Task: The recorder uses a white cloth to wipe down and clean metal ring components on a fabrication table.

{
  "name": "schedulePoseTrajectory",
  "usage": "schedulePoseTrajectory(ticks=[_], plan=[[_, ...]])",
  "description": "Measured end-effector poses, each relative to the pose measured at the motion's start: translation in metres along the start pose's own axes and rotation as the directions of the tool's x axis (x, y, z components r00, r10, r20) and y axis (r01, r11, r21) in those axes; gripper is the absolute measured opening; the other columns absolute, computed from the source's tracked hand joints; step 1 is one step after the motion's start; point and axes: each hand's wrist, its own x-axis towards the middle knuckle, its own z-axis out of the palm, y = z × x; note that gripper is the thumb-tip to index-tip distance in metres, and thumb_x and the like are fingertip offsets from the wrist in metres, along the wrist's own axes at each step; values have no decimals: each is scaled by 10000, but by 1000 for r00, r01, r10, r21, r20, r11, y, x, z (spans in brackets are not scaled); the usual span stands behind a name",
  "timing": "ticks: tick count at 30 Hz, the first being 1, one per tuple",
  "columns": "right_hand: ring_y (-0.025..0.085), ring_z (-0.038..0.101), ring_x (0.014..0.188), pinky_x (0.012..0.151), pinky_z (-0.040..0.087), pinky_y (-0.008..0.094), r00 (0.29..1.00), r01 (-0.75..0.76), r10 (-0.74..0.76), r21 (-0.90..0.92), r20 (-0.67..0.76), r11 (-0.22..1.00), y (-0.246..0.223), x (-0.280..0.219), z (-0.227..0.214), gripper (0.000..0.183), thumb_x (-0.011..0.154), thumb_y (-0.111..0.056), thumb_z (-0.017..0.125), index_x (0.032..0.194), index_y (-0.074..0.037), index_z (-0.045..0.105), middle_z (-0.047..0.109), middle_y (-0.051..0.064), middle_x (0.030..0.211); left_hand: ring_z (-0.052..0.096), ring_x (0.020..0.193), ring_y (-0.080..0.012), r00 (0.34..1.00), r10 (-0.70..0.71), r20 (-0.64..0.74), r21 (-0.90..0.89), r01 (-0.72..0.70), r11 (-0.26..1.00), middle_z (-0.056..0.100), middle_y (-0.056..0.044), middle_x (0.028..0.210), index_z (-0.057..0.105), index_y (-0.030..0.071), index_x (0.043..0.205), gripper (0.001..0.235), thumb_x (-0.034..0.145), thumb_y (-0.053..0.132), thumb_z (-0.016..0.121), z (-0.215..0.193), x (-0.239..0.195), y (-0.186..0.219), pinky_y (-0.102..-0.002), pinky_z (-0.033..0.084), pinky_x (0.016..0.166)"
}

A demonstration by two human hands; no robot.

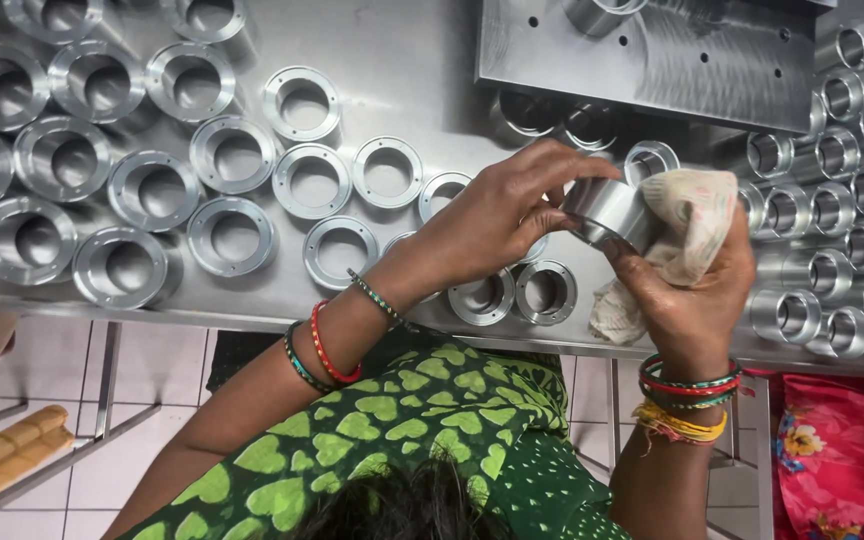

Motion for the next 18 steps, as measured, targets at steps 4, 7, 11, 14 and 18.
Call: schedulePoseTrajectory(ticks=[4,7,11,14,18], plan=[[138,635,1183,1056,551,274,999,25,-28,92,28,995,-3,1,7,565,886,84,830,1363,-7,540,627,77,1291,727,1113,-159,999,-29,-28,-71,27,997,630,-43,1373,540,171,1431,495,977,67,708,1,-6,-11,-307,589,980],[157,647,1188,1068,560,296,999,-29,24,242,22,970,-3,0,16,598,878,74,832,1395,-8,542,632,82,1305,696,1213,-183,989,-126,-73,-295,100,950,641,-65,1384,534,122,1425,499,967,20,704,9,-12,-23,-332,577,1010],[171,653,1198,1053,564,307,997,-71,75,264,-6,962,2,-7,23,590,886,80,811,1401,-4,537,640,86,1320,653,1224,-197,966,-257,-11,-671,183,718,600,-98,1402,499,78,1470,493,1013,-21,655,28,-14,-38,-343,591,1051],[170,654,1206,1051,565,306,997,-52,66,270,-42,962,2,-12,25,578,891,85,809,1394,-1,538,644,86,1324,620,1267,-193,966,-258,2,-797,158,583,557,-86,1427,470,60,1493,494,1028,-29,608,37,-12,-38,-349,573,1057],[165,664,1182,1032,571,300,995,-9,37,292,-90,956,1,-17,21,568,886,90,821,1375,0,547,650,84,1313,629,1233,-220,945,-323,57,-784,242,571,582,-126,1353,433,54,1532,546,1015,-20,591,38,-7,-23,-358,564,1014]])
